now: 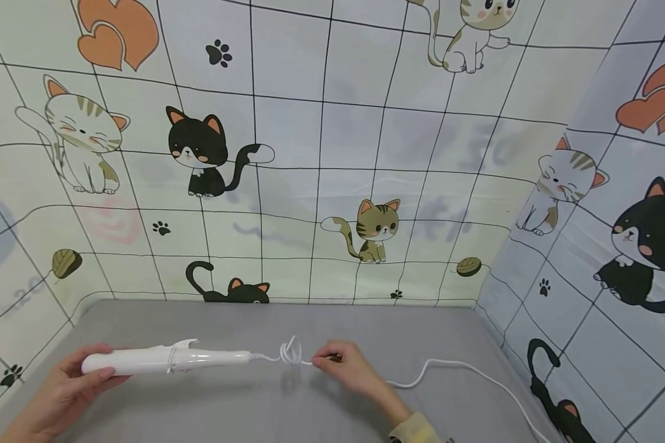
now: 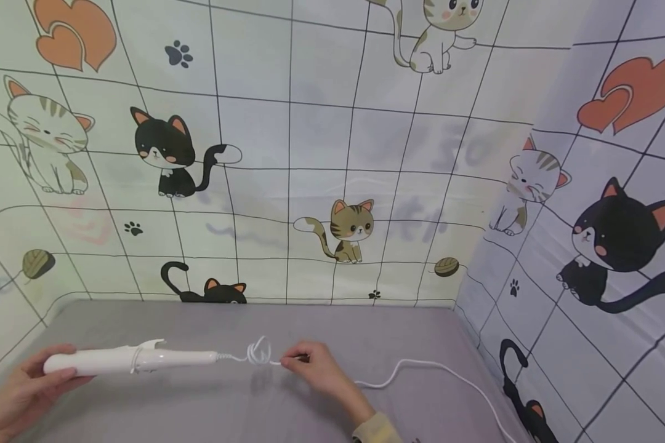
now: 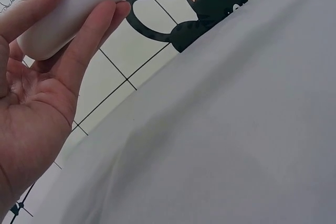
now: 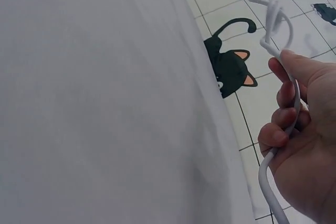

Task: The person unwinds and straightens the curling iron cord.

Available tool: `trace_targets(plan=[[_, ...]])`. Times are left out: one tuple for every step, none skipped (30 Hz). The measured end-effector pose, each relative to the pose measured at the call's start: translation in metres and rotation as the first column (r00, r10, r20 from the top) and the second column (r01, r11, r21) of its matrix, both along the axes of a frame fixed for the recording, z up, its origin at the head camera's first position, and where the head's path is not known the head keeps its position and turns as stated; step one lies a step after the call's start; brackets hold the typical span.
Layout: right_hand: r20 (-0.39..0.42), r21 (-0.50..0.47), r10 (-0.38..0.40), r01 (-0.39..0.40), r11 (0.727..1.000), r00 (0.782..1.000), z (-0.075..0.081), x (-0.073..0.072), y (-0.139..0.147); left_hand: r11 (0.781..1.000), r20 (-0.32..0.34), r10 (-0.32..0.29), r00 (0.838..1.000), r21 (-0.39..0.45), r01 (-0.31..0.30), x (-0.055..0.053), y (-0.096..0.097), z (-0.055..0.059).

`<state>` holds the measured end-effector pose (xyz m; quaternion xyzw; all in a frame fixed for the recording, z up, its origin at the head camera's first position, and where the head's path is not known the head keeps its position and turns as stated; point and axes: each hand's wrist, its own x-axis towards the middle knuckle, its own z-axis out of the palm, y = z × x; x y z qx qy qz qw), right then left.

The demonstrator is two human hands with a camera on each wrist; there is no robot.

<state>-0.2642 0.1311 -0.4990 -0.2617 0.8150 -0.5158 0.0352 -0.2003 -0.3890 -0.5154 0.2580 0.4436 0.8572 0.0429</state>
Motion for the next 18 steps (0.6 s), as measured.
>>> trace_targets(plan=[[-0.001,0.001,-0.010,0.010,1.000,1.000,0.001,0.000,0.002,1.000,0.015,0.012,1.000,-0.004,-0.012,0.000,-0.001,-0.001],[-0.008,0.000,-0.018,0.018,1.000,1.000,0.003,0.000,0.005,1.000,0.021,0.018,1.000,-0.004,-0.018,0.000,-0.002,-0.002],[-0.014,-0.008,-0.023,0.023,1.000,1.000,0.004,-0.001,0.007,1.000,0.024,0.022,0.999,-0.001,-0.022,0.001,-0.003,-0.003],[-0.019,-0.016,-0.027,0.027,1.000,0.999,0.005,-0.002,0.009,1.000,0.036,0.025,0.999,0.005,-0.025,0.001,-0.004,-0.004],[-0.029,-0.022,-0.031,0.031,0.999,0.999,0.006,-0.003,0.012,1.000,0.036,0.027,0.999,0.012,-0.027,0.002,-0.005,-0.005],[-0.038,-0.026,-0.039,0.038,0.999,0.999,0.007,-0.004,0.014,0.999,0.026,0.025,0.999,0.022,-0.025,0.002,-0.007,-0.006],[-0.050,-0.028,-0.048,0.047,0.998,0.998,0.009,-0.005,0.017,0.999,0.019,0.021,1.000,0.032,-0.022,0.003,-0.008,-0.007],[-0.059,-0.038,-0.061,0.059,0.998,0.996,0.010,-0.005,0.020,0.999,0.013,0.020,1.000,0.040,-0.021,0.004,-0.010,-0.008],[-0.061,-0.047,-0.083,0.081,0.996,0.995,0.011,-0.007,0.023,0.998,-0.004,0.006,1.000,0.058,-0.006,0.004,-0.012,-0.009],[-0.067,-0.059,-0.111,0.107,0.993,0.992,0.012,-0.008,0.026,0.997,-0.022,-0.007,1.000,0.078,0.009,0.005,-0.014,-0.010],[-0.070,-0.077,-0.142,0.137,0.988,0.987,0.014,-0.008,0.029,0.994,-0.040,-0.025,0.999,0.103,0.029,0.006,-0.016,-0.011],[-0.072,-0.097,-0.176,0.169,0.981,0.982,0.015,-0.009,0.033,0.991,-0.050,-0.039,0.998,0.123,0.045,0.007,-0.018,-0.011],[-0.066,-0.125,-0.207,0.197,0.972,0.976,0.016,-0.009,0.035,0.988,-0.056,-0.054,0.997,0.143,0.062,0.008,-0.021,-0.011],[-0.057,-0.150,-0.234,0.224,0.963,0.970,0.016,-0.010,0.037,0.986,-0.056,-0.055,0.997,0.154,0.063,0.009,-0.023,-0.011],[-0.054,-0.167,-0.256,0.244,0.955,0.965,0.016,-0.012,0.039,0.984,-0.059,-0.060,0.996,0.165,0.069,0.010,-0.025,-0.012],[-0.050,-0.175,-0.266,0.253,0.951,0.963,0.016,-0.012,0.040,0.984,-0.050,-0.051,0.997,0.166,0.059,0.011,-0.027,-0.011],[-0.043,-0.176,-0.272,0.261,0.949,0.961,0.014,-0.012,0.040,0.987,-0.033,-0.032,0.999,0.155,0.037,0.012,-0.030,-0.010],[-0.038,-0.170,-0.272,0.262,0.950,0.962,0.013,-0.012,0.040,0.990,-0.019,-0.015,1.000,0.140,0.018,0.013,-0.031,-0.010]])
